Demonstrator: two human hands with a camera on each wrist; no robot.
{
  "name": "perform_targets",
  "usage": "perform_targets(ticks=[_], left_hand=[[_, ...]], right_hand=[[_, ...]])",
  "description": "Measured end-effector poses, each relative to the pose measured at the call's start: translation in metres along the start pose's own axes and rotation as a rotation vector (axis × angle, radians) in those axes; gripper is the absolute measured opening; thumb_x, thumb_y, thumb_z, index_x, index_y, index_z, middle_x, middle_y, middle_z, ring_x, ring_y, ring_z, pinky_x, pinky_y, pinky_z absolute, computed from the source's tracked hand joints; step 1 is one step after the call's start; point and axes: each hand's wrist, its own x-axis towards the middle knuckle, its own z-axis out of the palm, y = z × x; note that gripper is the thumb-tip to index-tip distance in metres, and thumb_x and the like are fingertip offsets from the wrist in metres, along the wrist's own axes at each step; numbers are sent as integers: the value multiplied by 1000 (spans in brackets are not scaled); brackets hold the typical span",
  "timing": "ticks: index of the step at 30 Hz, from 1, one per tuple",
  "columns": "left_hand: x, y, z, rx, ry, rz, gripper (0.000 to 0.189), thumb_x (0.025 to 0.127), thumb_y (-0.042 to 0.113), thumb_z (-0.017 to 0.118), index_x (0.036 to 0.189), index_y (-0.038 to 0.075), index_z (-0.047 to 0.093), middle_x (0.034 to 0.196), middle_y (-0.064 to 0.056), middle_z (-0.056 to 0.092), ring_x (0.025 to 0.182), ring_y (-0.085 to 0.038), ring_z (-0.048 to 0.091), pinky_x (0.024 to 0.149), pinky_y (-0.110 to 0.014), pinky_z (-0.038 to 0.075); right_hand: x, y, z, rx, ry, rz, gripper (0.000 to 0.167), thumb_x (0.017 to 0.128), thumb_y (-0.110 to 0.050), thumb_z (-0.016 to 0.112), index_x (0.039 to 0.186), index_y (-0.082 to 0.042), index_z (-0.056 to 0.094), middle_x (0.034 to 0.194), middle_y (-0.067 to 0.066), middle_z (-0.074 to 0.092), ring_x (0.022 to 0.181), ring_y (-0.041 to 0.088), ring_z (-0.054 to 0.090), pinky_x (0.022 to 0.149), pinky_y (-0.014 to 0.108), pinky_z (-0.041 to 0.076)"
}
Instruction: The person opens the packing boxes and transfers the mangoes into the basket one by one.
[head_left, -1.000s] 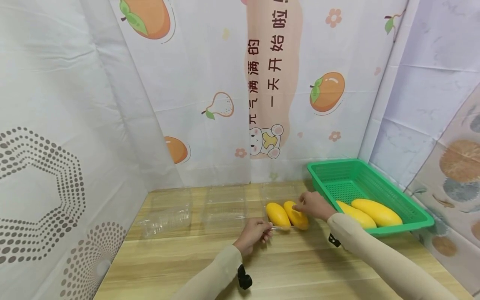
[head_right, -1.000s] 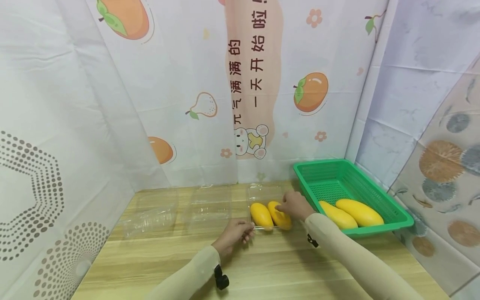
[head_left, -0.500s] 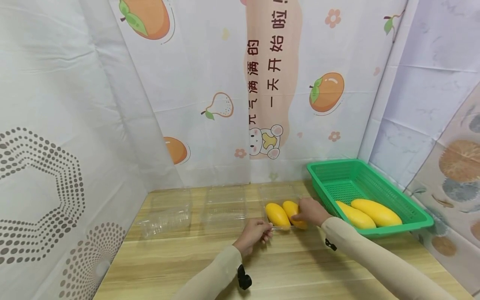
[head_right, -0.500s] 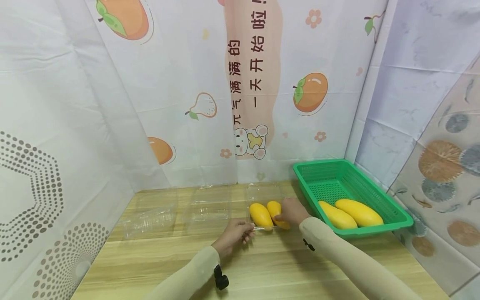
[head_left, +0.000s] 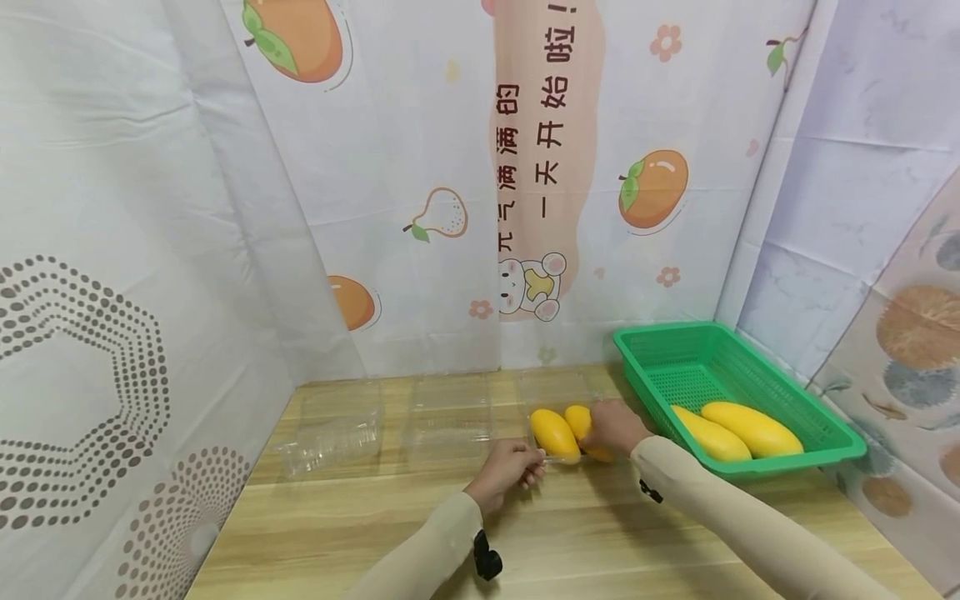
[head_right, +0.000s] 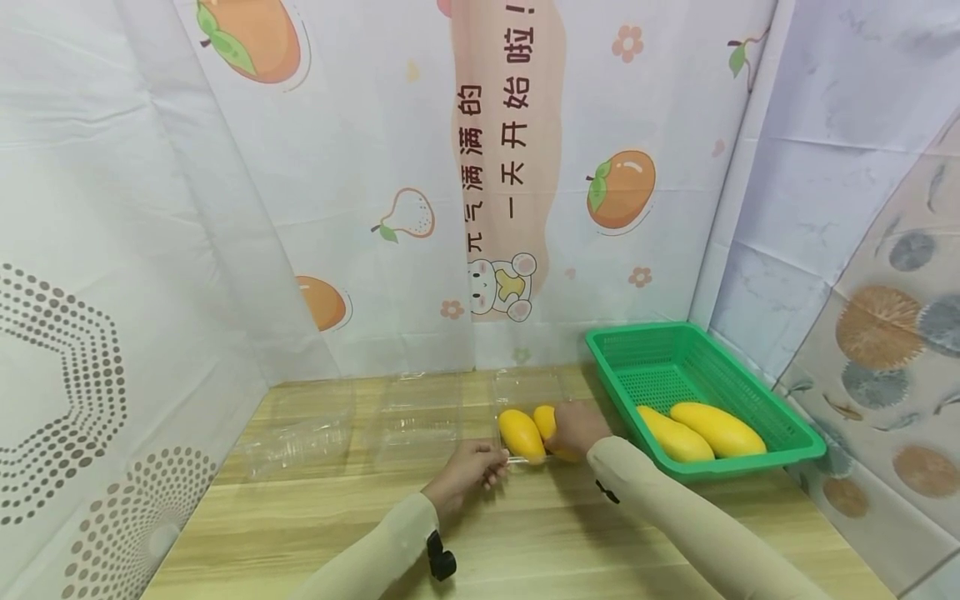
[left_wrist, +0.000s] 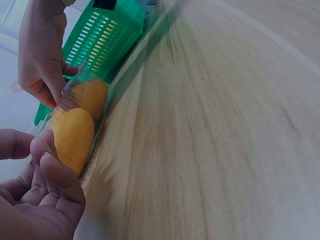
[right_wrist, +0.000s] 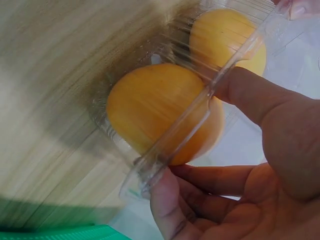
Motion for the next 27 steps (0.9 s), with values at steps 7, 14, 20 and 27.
perform_targets(ticks=[7, 14, 20, 27], left_hand=[[-2, 1, 1, 1, 18, 5, 25, 99, 18, 68, 95, -7, 71, 81, -13, 72, 60, -11, 54, 53, -21, 45], [0, 2, -1, 2, 2, 4, 25, 99, 19, 68, 94, -5, 72, 81, -12, 72, 60, -9, 55, 53, -20, 46], [0, 3, -1, 11, -6, 9, 26, 100, 20, 68, 94, -4, 72, 82, -12, 72, 60, -9, 55, 53, -20, 46], [0, 0, -1, 10, 6, 2, 27, 100, 20, 68, 97, -7, 72, 81, -11, 71, 60, -10, 54, 53, -20, 46]], right_hand=[[0, 2, 6, -57, 36, -5, 34, 76, -25, 85, 66, -9, 57, 65, 4, 51, 60, 21, 48, 53, 32, 43], [2, 8, 7, 43, 51, 16, 32, 72, -25, 85, 66, -10, 58, 63, 2, 50, 56, 18, 46, 50, 30, 39], [0, 13, -4, 159, 54, 32, 32, 71, -27, 85, 72, -11, 58, 60, 0, 49, 53, 16, 46, 50, 29, 36], [-7, 9, -20, 196, 42, 29, 34, 73, -29, 87, 75, -10, 59, 64, 2, 51, 55, 17, 47, 50, 30, 37]])
